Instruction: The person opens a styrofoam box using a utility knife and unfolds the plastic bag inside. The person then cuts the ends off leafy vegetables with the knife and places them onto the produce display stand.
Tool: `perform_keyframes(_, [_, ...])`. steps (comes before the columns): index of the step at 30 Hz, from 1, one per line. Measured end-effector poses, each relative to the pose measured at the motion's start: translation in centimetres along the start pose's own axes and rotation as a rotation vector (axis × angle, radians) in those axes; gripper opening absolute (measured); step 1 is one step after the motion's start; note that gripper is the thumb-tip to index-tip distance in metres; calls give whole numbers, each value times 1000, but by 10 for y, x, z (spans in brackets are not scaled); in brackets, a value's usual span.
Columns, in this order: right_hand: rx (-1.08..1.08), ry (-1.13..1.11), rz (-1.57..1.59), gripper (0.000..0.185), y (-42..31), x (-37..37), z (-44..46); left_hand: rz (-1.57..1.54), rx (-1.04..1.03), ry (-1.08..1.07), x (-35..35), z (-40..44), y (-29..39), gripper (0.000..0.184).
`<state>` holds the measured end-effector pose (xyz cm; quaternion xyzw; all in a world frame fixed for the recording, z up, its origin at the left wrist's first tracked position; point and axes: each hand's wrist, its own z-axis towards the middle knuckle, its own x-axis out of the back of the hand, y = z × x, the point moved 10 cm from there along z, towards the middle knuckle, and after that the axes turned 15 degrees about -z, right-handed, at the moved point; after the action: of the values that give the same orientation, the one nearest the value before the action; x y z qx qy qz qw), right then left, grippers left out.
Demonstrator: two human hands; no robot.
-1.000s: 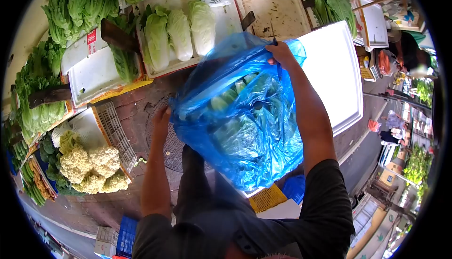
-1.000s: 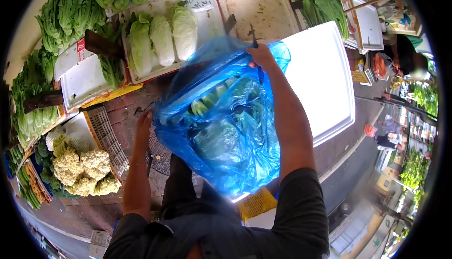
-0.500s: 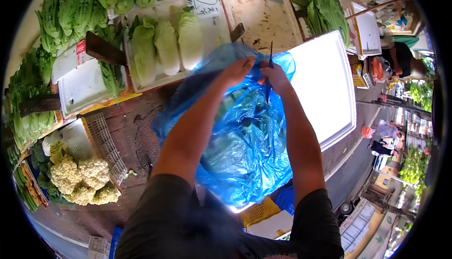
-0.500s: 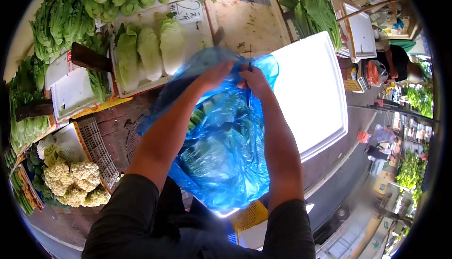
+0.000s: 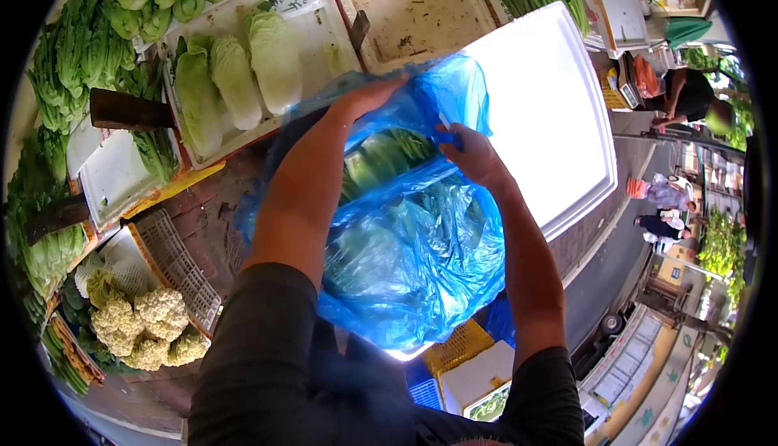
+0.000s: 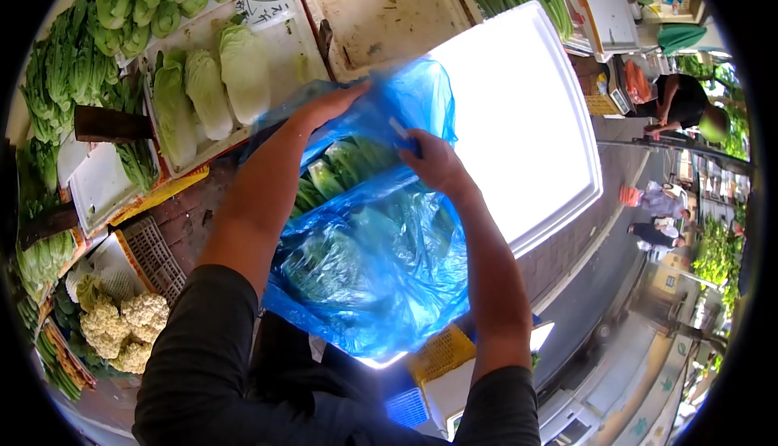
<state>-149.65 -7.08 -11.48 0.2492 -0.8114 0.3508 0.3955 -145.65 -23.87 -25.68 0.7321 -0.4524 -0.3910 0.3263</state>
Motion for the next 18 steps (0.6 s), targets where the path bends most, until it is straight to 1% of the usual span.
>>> perform_keyframes(2, [79,44,-127,31,2,-3,-25,66,33,78,10,-16,8,73])
perform_keyframes(4, [119,46,-241,32,2,-4,-61,57,-91,63,24,-7,-3,71])
perform_keyframes(5, [92,6,-276,32,8,-7,-78,52,-149,52,31,-6,-12,70])
perform_keyframes(7, [51,-71,-350,34,18,-8,-105,-170,-165,147,53,-26,-19,63])
perform_keyframes(8, [73,-23,-365,34,22,-5,-119,-279,-173,194,64,-38,-22,59])
perform_keyframes(10, [118,72,-392,34,36,-1,-145,-361,-280,211,79,-75,-6,45])
perform_keyframes(11, [73,82,-408,32,46,0,-155,-329,-426,276,86,-99,12,37])
perform_keyframes(12, [8,20,-417,23,54,0,-163,-202,-478,440,88,-133,27,36])
perform_keyframes(14, [21,2,-433,19,73,-6,-180,71,-580,774,77,-216,54,34])
perform_keyframes(15, [55,12,-441,11,77,-5,-191,128,-525,755,52,-236,40,31])
perform_keyframes(16, [55,11,-428,10,80,-5,-196,263,-571,679,25,-251,25,29])
perform_keyframes(17, [54,6,-418,8,83,-5,-207,377,-513,573,-4,-263,-2,25])
perform_keyframes(18, [51,-8,-406,7,86,-7,-221,471,-512,539,-28,-284,-17,24])
